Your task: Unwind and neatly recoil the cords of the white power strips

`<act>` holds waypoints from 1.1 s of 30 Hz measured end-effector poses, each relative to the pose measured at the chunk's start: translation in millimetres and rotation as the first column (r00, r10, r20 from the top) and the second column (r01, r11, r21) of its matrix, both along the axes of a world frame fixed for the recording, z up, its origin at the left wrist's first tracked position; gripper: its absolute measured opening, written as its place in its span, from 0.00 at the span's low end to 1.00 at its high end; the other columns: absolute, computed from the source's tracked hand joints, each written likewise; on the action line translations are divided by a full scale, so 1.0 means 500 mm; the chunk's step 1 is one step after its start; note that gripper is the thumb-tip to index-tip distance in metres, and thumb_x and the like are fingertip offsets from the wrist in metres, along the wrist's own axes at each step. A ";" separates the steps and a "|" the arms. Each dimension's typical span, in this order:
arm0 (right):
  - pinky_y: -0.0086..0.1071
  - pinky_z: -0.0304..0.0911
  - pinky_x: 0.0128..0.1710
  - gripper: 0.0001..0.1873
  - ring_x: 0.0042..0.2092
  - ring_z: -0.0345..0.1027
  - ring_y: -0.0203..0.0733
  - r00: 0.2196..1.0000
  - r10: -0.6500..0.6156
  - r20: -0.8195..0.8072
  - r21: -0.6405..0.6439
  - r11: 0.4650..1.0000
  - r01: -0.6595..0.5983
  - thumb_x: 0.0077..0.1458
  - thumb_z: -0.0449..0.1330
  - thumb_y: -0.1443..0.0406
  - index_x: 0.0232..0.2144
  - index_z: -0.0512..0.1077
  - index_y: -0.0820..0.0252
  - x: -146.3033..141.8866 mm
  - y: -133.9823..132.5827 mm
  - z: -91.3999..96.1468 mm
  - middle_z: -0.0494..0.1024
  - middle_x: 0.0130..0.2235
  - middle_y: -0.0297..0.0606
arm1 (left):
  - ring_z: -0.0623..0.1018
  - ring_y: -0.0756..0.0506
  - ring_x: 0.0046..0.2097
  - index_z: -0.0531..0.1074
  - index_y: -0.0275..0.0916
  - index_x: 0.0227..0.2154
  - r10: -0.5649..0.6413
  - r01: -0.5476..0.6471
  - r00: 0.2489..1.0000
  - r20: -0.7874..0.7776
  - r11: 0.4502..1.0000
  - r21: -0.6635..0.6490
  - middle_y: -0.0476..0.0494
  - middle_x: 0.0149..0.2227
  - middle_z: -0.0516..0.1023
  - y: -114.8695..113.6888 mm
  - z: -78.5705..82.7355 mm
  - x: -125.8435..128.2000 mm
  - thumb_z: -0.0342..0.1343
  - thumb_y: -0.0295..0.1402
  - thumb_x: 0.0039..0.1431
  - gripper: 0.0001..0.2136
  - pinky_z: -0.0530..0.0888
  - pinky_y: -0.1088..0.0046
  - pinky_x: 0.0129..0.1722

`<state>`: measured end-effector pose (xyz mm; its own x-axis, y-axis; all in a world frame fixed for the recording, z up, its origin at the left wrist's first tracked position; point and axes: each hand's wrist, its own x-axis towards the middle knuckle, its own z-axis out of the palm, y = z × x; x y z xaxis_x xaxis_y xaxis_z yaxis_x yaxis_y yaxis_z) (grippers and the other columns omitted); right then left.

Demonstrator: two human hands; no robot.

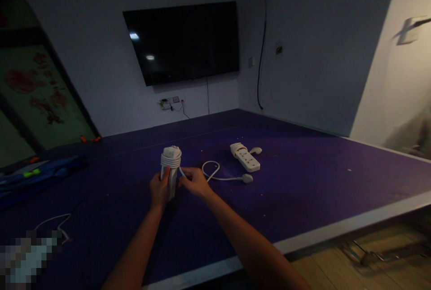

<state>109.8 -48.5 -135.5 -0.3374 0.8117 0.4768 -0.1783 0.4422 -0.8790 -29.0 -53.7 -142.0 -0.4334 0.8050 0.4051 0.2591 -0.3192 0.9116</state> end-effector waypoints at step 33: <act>0.23 0.49 0.14 0.31 0.15 0.56 0.28 0.949 -0.315 -0.020 -0.215 0.928 0.303 0.44 0.55 0.40 0.18 0.69 0.64 -0.003 0.033 -0.029 0.71 0.16 0.36 | 0.73 0.39 0.49 0.62 0.37 0.55 0.223 -0.004 0.701 -0.678 0.951 0.308 0.33 0.50 0.72 -0.003 -0.021 0.011 0.50 0.45 0.57 0.25 0.68 0.63 0.47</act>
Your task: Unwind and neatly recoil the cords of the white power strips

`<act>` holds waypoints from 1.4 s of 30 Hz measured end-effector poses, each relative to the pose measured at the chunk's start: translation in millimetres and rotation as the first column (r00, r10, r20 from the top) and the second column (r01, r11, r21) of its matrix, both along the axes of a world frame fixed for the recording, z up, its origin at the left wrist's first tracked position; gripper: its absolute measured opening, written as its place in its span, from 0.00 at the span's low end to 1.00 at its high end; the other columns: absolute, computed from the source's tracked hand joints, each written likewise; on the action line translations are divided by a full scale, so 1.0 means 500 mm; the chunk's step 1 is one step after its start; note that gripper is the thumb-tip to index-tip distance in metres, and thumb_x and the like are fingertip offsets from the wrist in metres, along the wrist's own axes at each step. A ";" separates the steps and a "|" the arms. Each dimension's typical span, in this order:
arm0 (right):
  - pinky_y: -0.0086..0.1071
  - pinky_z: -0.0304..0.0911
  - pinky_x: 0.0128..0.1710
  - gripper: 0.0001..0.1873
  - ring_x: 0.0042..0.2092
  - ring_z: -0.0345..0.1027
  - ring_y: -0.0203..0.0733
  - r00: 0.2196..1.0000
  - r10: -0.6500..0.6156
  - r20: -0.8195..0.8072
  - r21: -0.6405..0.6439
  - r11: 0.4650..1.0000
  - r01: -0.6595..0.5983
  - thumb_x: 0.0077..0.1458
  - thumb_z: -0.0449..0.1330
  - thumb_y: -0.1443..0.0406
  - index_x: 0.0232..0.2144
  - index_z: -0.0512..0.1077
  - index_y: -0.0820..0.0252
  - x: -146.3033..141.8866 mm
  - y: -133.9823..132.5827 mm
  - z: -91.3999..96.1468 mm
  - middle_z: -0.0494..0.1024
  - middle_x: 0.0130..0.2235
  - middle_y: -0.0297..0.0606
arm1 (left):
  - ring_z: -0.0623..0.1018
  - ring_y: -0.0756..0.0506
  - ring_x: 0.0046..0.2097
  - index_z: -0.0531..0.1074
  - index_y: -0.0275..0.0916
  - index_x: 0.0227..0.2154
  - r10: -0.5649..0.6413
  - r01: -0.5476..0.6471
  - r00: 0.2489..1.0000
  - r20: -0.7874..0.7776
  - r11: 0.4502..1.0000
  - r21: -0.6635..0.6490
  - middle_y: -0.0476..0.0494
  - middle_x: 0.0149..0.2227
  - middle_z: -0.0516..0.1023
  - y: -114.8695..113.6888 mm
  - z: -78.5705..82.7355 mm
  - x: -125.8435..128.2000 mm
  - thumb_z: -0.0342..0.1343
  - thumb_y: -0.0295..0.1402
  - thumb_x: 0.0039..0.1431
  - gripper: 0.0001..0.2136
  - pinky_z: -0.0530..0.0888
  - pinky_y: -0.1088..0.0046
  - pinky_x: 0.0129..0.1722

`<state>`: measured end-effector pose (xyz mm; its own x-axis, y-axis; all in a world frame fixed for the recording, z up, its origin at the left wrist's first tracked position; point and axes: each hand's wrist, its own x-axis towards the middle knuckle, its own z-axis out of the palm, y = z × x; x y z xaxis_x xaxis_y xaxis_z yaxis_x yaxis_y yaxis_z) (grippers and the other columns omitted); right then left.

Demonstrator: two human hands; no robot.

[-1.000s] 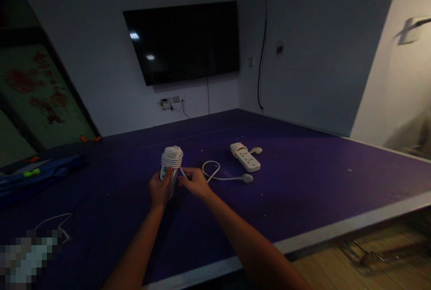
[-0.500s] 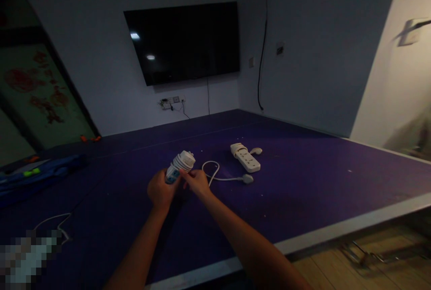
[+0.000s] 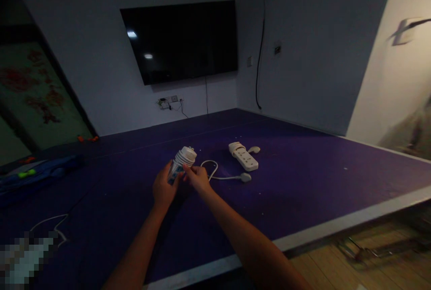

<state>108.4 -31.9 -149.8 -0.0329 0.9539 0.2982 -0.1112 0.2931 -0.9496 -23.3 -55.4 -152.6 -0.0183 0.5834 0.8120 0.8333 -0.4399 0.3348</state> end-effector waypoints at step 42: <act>0.26 0.55 0.23 0.21 0.21 0.62 0.33 0.990 0.043 0.131 0.094 0.994 -0.056 0.48 0.56 0.50 0.19 0.73 0.63 0.006 0.005 0.008 0.73 0.17 0.35 | 0.71 0.41 0.48 0.56 0.36 0.59 0.077 -0.068 0.968 0.239 0.997 -0.046 0.35 0.47 0.72 0.012 0.004 -0.027 0.43 0.46 0.61 0.28 0.67 0.64 0.48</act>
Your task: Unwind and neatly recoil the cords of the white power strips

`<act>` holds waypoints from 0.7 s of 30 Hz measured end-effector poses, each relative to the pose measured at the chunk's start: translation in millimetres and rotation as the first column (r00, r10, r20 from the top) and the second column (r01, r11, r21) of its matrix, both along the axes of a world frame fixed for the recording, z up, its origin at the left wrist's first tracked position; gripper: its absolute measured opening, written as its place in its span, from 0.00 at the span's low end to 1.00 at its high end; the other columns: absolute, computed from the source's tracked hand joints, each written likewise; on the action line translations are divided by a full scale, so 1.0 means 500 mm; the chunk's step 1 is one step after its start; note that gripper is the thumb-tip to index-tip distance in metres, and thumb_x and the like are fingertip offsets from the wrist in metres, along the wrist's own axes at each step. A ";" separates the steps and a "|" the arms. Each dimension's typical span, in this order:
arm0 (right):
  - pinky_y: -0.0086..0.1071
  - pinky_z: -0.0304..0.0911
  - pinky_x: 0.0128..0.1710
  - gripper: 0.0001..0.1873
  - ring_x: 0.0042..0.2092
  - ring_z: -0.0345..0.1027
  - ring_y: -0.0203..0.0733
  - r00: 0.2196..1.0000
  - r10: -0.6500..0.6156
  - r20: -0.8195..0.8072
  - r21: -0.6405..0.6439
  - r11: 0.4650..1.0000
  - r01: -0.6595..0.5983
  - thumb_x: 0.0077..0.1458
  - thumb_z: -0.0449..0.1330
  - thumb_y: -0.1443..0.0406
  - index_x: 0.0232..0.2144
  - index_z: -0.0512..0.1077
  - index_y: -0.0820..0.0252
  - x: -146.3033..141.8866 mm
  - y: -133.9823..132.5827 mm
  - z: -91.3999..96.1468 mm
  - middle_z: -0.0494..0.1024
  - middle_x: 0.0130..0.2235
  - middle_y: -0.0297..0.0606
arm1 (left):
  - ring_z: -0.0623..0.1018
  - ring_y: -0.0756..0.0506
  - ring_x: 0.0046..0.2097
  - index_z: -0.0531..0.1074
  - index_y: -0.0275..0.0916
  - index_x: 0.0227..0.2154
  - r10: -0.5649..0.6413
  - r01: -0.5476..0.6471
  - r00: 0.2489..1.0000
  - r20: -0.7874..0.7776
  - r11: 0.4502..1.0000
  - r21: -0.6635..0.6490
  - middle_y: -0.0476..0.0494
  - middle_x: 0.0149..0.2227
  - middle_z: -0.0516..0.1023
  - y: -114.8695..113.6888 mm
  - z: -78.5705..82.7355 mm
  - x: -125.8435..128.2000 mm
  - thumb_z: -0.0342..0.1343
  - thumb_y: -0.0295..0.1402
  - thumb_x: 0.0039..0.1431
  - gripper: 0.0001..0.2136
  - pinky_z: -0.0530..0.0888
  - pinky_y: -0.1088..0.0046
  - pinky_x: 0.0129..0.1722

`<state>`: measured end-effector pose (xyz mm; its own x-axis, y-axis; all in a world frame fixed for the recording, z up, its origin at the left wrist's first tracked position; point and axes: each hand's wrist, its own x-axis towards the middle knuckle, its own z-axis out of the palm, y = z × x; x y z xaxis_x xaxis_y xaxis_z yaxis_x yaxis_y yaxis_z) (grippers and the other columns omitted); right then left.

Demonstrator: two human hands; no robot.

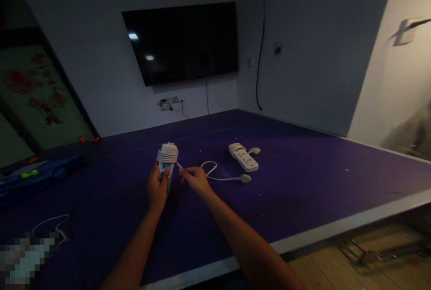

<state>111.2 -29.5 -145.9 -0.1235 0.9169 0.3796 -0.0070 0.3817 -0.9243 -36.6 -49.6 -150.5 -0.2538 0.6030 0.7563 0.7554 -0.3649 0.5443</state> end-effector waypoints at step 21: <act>0.25 0.43 0.21 0.16 0.19 0.53 0.29 0.883 -0.275 0.380 0.359 0.924 0.133 0.50 0.55 0.60 0.15 0.66 0.61 0.001 -0.050 0.013 0.62 0.15 0.28 | 0.71 0.43 0.40 0.57 0.37 0.60 0.177 -0.102 0.858 -0.482 0.979 0.177 0.38 0.38 0.73 -0.002 -0.016 0.008 0.43 0.40 0.63 0.24 0.67 0.68 0.38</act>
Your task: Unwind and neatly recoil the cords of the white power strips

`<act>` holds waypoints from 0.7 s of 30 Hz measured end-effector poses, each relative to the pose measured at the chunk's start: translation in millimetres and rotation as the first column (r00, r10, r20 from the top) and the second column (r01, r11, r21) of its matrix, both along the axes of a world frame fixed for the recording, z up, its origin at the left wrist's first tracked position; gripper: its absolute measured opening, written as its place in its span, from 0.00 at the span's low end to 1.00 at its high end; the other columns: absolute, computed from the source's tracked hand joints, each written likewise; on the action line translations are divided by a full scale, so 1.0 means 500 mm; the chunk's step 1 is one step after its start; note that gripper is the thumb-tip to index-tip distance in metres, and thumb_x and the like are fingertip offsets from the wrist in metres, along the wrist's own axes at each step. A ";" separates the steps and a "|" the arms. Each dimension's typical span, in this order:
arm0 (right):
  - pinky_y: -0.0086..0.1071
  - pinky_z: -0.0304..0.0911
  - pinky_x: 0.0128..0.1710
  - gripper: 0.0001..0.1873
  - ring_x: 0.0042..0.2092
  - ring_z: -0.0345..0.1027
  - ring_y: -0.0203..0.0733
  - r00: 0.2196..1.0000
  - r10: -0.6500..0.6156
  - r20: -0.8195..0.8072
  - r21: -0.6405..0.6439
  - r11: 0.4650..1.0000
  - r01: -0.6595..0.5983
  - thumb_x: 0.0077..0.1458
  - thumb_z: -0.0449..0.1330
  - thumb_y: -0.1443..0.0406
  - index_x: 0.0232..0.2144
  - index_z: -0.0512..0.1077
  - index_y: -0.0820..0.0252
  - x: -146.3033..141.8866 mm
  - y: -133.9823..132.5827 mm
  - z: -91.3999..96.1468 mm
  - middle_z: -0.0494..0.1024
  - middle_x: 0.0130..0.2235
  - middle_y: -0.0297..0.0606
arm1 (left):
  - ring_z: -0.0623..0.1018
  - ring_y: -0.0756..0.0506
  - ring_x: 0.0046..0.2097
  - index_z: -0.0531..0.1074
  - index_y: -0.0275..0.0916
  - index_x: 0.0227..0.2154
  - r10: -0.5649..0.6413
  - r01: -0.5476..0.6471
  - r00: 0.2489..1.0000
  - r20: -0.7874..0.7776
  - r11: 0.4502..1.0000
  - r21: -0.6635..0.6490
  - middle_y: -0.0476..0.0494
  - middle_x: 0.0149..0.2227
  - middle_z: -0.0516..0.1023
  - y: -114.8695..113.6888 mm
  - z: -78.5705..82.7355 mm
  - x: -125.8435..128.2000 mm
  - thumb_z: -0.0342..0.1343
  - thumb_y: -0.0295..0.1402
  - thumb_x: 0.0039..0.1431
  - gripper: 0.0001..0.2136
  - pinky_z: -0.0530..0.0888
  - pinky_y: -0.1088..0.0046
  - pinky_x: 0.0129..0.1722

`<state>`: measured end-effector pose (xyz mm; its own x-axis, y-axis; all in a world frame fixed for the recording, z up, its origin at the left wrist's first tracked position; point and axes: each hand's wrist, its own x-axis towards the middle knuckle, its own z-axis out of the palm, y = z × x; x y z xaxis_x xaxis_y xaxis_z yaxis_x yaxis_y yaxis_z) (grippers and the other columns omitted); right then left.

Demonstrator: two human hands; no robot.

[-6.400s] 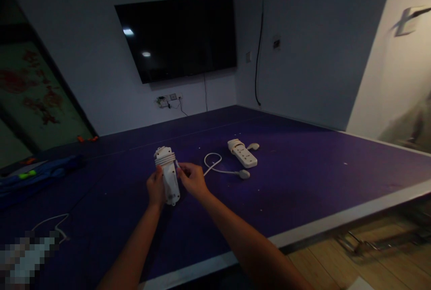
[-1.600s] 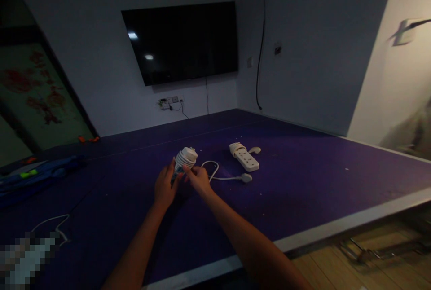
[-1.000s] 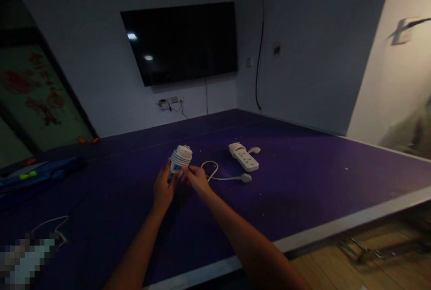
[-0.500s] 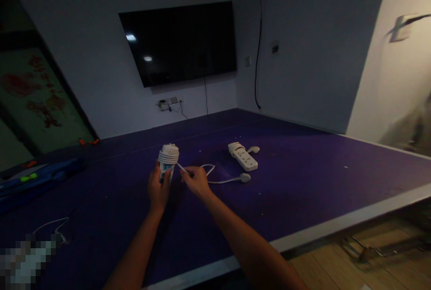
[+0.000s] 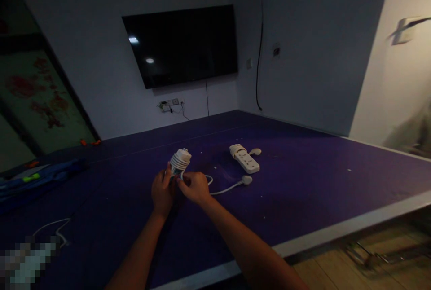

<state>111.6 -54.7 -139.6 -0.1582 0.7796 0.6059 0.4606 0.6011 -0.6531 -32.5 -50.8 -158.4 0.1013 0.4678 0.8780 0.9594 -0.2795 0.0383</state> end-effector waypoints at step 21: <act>0.26 0.49 0.18 0.31 0.18 0.60 0.34 0.927 -0.197 -0.321 -0.241 0.963 0.121 0.48 0.53 0.42 0.12 0.68 0.62 0.002 0.024 -0.014 0.66 0.13 0.34 | 0.72 0.43 0.53 0.65 0.39 0.55 -0.134 0.154 0.976 -0.172 0.982 0.108 0.36 0.49 0.75 -0.011 -0.010 0.011 0.41 0.29 0.63 0.19 0.66 0.66 0.47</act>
